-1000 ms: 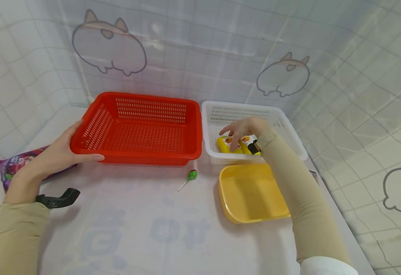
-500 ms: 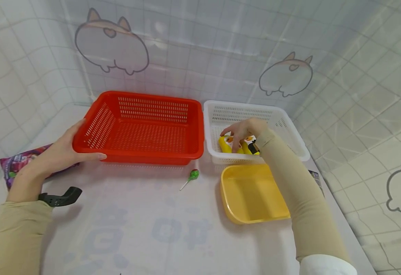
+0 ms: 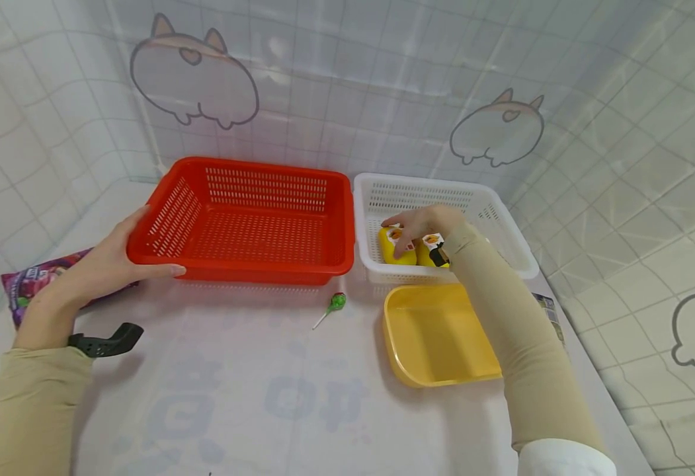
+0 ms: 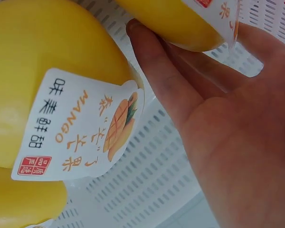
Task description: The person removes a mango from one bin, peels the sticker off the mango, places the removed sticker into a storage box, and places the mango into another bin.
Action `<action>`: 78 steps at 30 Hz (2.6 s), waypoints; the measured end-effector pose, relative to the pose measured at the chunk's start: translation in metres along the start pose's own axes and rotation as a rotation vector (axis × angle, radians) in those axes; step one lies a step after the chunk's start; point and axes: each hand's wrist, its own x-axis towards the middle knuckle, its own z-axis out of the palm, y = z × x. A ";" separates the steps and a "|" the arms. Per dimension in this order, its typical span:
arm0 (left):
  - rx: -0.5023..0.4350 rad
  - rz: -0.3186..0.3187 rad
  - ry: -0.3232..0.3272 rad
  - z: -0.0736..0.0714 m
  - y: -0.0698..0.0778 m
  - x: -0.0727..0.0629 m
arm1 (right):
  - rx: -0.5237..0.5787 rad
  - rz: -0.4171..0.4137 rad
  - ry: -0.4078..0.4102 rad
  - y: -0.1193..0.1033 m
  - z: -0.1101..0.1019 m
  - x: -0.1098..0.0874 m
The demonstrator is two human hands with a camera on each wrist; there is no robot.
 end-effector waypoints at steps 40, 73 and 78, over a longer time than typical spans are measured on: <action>-0.008 -0.035 -0.011 0.000 0.003 -0.005 | 0.195 -0.177 0.026 0.015 -0.011 -0.010; 0.007 -0.012 0.002 0.000 -0.001 -0.001 | 0.315 -0.236 0.245 0.009 0.004 -0.040; -0.013 0.012 -0.005 0.001 0.000 -0.001 | 0.344 -0.245 0.282 0.005 0.007 -0.049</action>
